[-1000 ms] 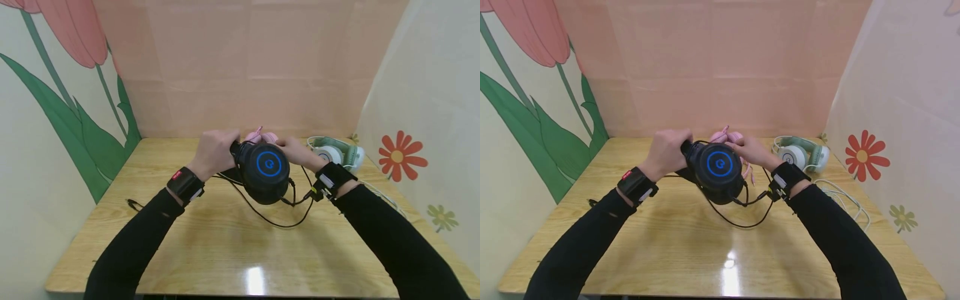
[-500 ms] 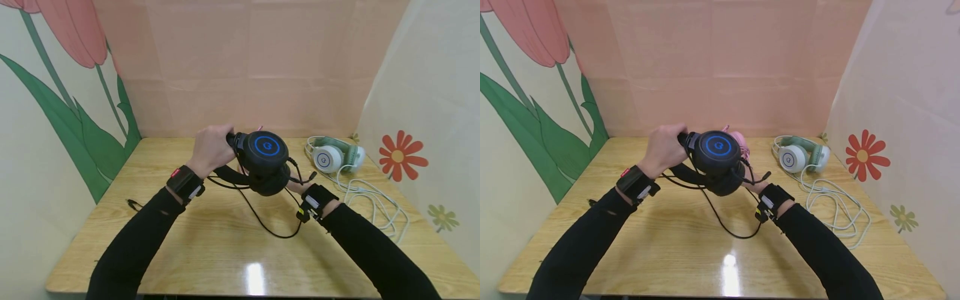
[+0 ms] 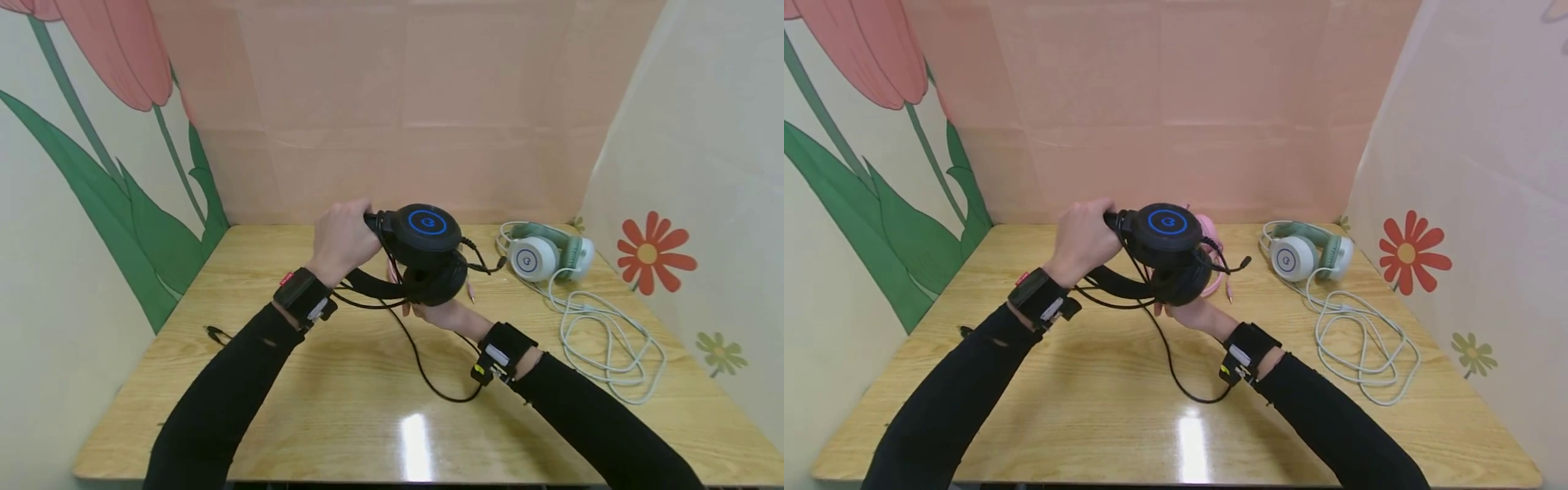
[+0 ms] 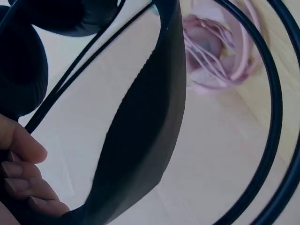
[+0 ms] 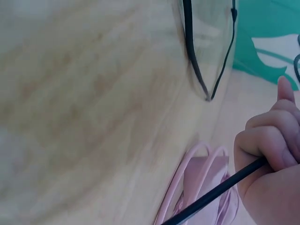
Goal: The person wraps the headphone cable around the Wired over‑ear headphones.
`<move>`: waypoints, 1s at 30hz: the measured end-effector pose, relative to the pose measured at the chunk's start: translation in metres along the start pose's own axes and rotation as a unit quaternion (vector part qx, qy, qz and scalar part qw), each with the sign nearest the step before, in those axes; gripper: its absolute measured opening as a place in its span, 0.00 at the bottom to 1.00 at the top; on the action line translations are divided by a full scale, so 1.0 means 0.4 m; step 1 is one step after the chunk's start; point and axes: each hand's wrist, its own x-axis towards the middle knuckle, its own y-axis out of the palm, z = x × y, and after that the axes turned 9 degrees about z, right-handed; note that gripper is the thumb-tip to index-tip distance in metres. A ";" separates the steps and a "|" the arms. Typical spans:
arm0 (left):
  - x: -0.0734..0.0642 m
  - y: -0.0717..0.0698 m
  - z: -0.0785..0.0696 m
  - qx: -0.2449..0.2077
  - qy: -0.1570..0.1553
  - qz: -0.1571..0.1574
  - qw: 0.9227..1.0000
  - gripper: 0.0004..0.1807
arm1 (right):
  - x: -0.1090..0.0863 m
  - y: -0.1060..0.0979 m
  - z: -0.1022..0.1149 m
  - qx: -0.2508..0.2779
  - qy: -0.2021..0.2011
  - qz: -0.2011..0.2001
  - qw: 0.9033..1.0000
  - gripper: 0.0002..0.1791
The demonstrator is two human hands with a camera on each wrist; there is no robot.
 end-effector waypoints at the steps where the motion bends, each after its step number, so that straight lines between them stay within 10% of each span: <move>1: -0.001 0.000 0.002 0.002 -0.006 0.003 1.000 0.25 | -0.004 0.016 0.063 -0.041 0.042 -0.015 0.998 0.12; 6: -0.006 0.007 0.018 0.016 -0.030 0.022 0.999 0.27 | -0.023 0.062 0.259 -0.059 0.153 -0.029 0.986 0.16; 17: 0.003 0.011 0.059 0.060 -0.058 0.012 0.996 0.29 | -0.086 0.075 0.241 -0.071 0.250 -0.015 0.966 0.22; 30: 0.028 0.052 0.089 0.168 -0.052 -0.007 0.984 0.31 | -0.089 0.105 0.295 -0.143 0.270 0.008 0.952 0.23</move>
